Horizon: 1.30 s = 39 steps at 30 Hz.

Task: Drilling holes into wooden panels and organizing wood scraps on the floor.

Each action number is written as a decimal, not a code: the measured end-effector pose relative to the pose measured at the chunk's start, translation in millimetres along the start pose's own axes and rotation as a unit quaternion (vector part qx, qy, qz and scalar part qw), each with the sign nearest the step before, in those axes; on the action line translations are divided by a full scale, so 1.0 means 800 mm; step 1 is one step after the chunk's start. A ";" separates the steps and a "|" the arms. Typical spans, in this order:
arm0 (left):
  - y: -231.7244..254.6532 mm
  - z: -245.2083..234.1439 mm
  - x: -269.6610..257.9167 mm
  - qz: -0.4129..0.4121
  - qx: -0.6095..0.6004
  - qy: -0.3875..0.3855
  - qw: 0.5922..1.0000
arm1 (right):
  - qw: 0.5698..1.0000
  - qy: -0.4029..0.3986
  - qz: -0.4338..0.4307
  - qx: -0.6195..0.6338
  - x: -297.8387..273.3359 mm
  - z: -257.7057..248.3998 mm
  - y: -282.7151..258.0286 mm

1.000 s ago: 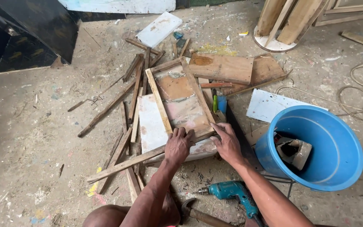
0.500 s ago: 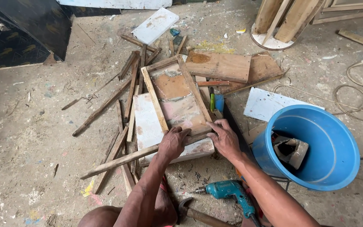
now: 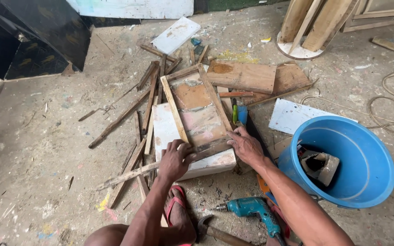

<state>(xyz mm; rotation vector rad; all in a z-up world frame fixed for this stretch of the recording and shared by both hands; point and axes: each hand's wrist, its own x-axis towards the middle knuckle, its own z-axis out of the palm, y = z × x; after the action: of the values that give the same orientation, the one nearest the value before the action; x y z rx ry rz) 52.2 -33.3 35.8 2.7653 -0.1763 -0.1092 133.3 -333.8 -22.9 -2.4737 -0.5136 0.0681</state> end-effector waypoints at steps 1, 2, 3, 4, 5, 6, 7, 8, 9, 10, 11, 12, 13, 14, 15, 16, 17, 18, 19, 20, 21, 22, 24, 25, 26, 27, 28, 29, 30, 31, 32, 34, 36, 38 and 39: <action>-0.004 -0.012 -0.015 -0.006 0.041 -0.014 0.999 | 1.000 -0.013 0.004 -0.005 0.004 -0.002 0.001; -0.008 -0.024 -0.031 -0.011 0.082 -0.031 0.996 | 1.000 -0.028 0.010 -0.009 0.005 -0.003 0.001; -0.026 -0.004 -0.041 -0.015 0.082 -0.035 0.996 | 0.999 -0.033 0.011 -0.007 -0.004 -0.001 -0.004; -0.044 0.013 -0.037 -0.012 0.065 -0.029 0.997 | 0.999 -0.033 0.006 0.001 -0.002 -0.005 -0.006; -0.062 0.030 -0.033 -0.009 0.048 -0.023 0.999 | 0.999 -0.033 0.002 0.009 -0.001 -0.009 -0.008; -0.061 0.028 -0.030 -0.009 0.046 -0.023 0.999 | 0.999 -0.034 0.003 0.007 0.001 -0.016 -0.012; -0.061 0.026 -0.026 -0.006 0.027 -0.026 0.999 | 0.999 -0.046 0.002 0.004 0.003 -0.022 -0.016; -0.061 0.027 -0.033 -0.009 0.006 -0.033 0.999 | 0.998 -0.064 0.001 0.002 -0.001 -0.024 -0.023; -0.063 0.032 -0.039 -0.015 0.003 -0.038 0.999 | 0.997 -0.072 0.002 0.003 -0.010 -0.021 -0.024; -0.066 0.033 -0.034 -0.018 0.006 -0.039 0.999 | 0.998 -0.070 -0.003 0.005 -0.006 -0.023 -0.024; -0.068 0.033 -0.029 -0.020 0.010 -0.040 0.999 | 0.998 -0.068 -0.008 0.006 -0.003 -0.026 -0.025; -0.061 0.022 -0.031 -0.023 0.009 -0.037 0.999 | 0.998 -0.069 -0.012 0.005 -0.002 -0.025 -0.024; -0.054 0.011 -0.033 -0.030 0.005 -0.045 0.999 | 0.997 -0.074 -0.010 0.010 -0.001 -0.024 -0.023; -0.045 0.002 -0.035 -0.033 0.001 -0.057 0.998 | 0.997 -0.077 -0.004 0.016 -0.005 -0.023 -0.020; -0.043 -0.002 -0.030 -0.033 0.000 -0.058 0.998 | 0.997 -0.077 -0.003 0.015 -0.001 -0.029 -0.023; -0.039 -0.002 -0.032 -0.032 0.009 -0.057 0.998 | 0.997 -0.078 -0.005 0.028 -0.005 -0.033 -0.027; -0.035 -0.003 -0.033 -0.031 0.018 -0.057 0.998 | 0.996 -0.078 -0.006 0.041 -0.008 -0.037 -0.030; -0.034 0.000 -0.032 -0.032 0.019 -0.056 0.998 | 0.996 -0.078 -0.008 0.041 -0.009 -0.037 -0.029; -0.033 0.002 -0.030 -0.033 0.025 -0.053 0.998 | 0.996 -0.075 -0.001 0.049 -0.009 -0.038 -0.028; -0.032 0.006 -0.033 -0.034 0.032 -0.051 0.998 | 0.996 -0.072 0.006 0.058 -0.013 -0.036 -0.028; -0.031 0.001 -0.032 -0.035 0.034 -0.051 0.998 | 0.996 -0.072 0.005 0.060 -0.008 -0.034 -0.027; -0.027 0.000 -0.033 -0.040 0.022 -0.058 0.997 | 0.996 -0.070 0.006 0.061 -0.009 -0.033 -0.025; -0.025 0.008 -0.031 -0.044 0.010 -0.063 0.997 | 0.996 -0.065 0.006 0.062 -0.008 -0.033 -0.019; -0.028 0.018 -0.028 -0.032 0.028 -0.056 0.998 | 0.996 -0.063 0.013 0.064 -0.007 -0.033 -0.015; -0.031 0.029 -0.029 -0.022 0.045 -0.051 0.997 | 0.996 -0.063 0.020 0.067 -0.009 -0.032 -0.012; -0.027 0.017 -0.030 -0.022 0.044 -0.050 0.998 | 0.996 -0.064 0.019 0.067 -0.007 -0.033 -0.016; -0.021 0.006 -0.032 -0.015 0.025 -0.052 0.998 | 0.996 -0.066 0.023 0.058 -0.008 -0.034 -0.018; -0.016 -0.005 -0.034 -0.007 0.006 -0.055 0.998 | 0.996 -0.069 0.028 0.050 -0.009 -0.035 -0.021; -0.018 -0.006 -0.034 -0.007 0.006 -0.054 0.999 | 0.996 -0.068 0.027 0.049 -0.011 -0.039 -0.027; -0.020 -0.007 -0.034 -0.007 -0.025 -0.062 0.998 | 0.996 -0.068 0.022 0.050 -0.013 -0.042 -0.033; -0.023 -0.007 -0.036 -0.006 -0.057 -0.070 0.996 | 0.996 -0.067 0.018 0.052 -0.018 -0.045 -0.038; -0.025 -0.012 -0.029 -0.007 -0.073 -0.078 0.994 | 0.997 -0.065 0.017 0.039 -0.015 -0.047 -0.041; -0.028 -0.017 -0.028 -0.009 -0.089 -0.083 0.993 | 0.998 -0.063 0.014 0.026 -0.016 -0.046 -0.042; -0.029 -0.022 -0.030 -0.043 -0.064 -0.128 0.989 | 0.996 -0.067 0.054 0.009 -0.018 -0.045 -0.042; -0.030 -0.019 -0.029 -0.043 -0.064 -0.126 0.989 | 0.996 -0.066 0.052 0.009 -0.017 -0.042 -0.042</action>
<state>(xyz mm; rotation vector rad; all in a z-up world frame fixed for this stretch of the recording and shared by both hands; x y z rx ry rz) 33.6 -2.9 42.7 2.6239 -0.1108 -0.4776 114.4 -333.1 23.0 -2.4891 -0.4362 0.2786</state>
